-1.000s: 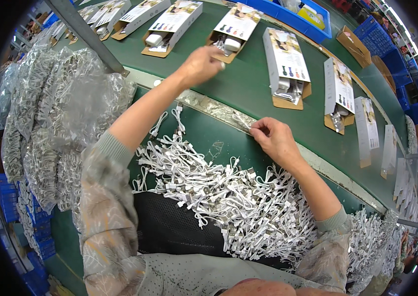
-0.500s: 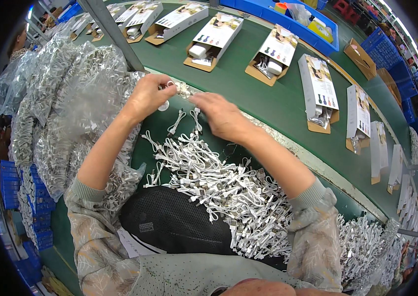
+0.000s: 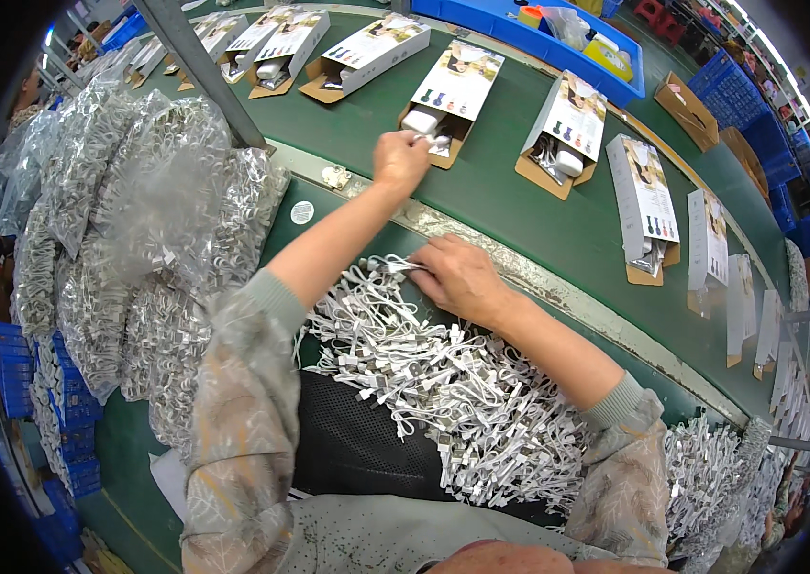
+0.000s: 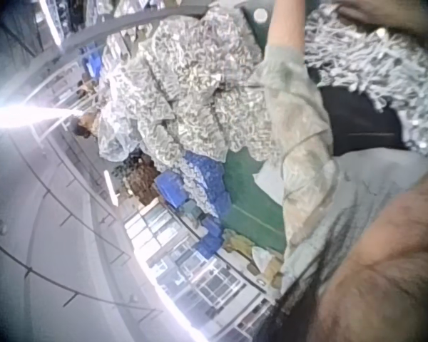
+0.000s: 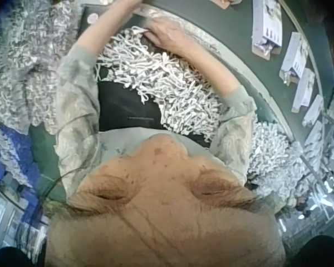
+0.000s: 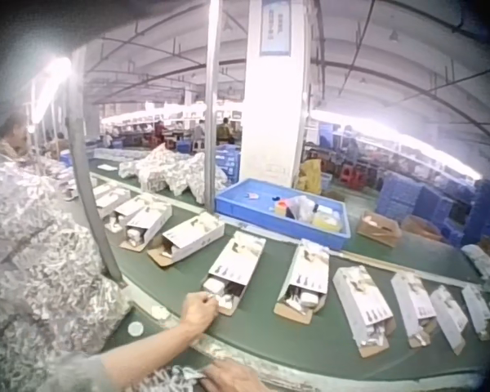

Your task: The person packages electronic components and cables into product boxes by hand, placing them into plastic bags before inserting them into the boxes.

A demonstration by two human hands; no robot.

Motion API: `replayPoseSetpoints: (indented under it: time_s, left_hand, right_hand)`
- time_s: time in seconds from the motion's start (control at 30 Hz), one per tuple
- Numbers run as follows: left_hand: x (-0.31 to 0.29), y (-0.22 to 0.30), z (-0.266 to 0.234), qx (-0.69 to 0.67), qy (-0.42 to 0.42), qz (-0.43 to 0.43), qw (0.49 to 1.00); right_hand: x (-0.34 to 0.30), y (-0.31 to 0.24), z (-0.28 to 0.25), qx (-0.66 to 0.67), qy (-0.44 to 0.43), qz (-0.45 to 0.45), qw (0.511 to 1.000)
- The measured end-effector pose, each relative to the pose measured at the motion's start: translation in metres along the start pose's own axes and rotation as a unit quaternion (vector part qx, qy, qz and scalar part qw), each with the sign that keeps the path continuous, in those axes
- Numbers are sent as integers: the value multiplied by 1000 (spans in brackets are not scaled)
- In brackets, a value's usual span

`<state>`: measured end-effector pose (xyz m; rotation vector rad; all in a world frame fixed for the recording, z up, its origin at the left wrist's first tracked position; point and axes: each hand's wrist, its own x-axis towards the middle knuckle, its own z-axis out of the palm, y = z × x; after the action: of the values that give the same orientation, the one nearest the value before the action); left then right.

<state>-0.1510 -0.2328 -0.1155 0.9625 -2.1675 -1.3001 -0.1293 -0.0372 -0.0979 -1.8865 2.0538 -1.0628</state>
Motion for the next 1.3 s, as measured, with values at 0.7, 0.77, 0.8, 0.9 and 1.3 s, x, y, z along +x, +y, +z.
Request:
replayPoseSetpoints:
  time_s: [0.7,0.77,0.8,0.9,1.3]
  left_hand:
    - [-108,59,-101,263,-414,102,866]
    - [-103,58,-110,64,-431,-36,899]
    - [-102,55,-110,38,-378,-51,924]
    - [-95,39,-107,11,-300,-42,953]
    - [-111,35,-111,235,-321,180,900]
  right_hand:
    - [-74,6,-74,431,63,446,782]
    - [-75,5,-77,478,45,471,740]
    - [-75,8,-75,496,41,481,722]
    - [-70,11,-69,563,51,499,657]
    - [18,55,-30,743,223,429,463]
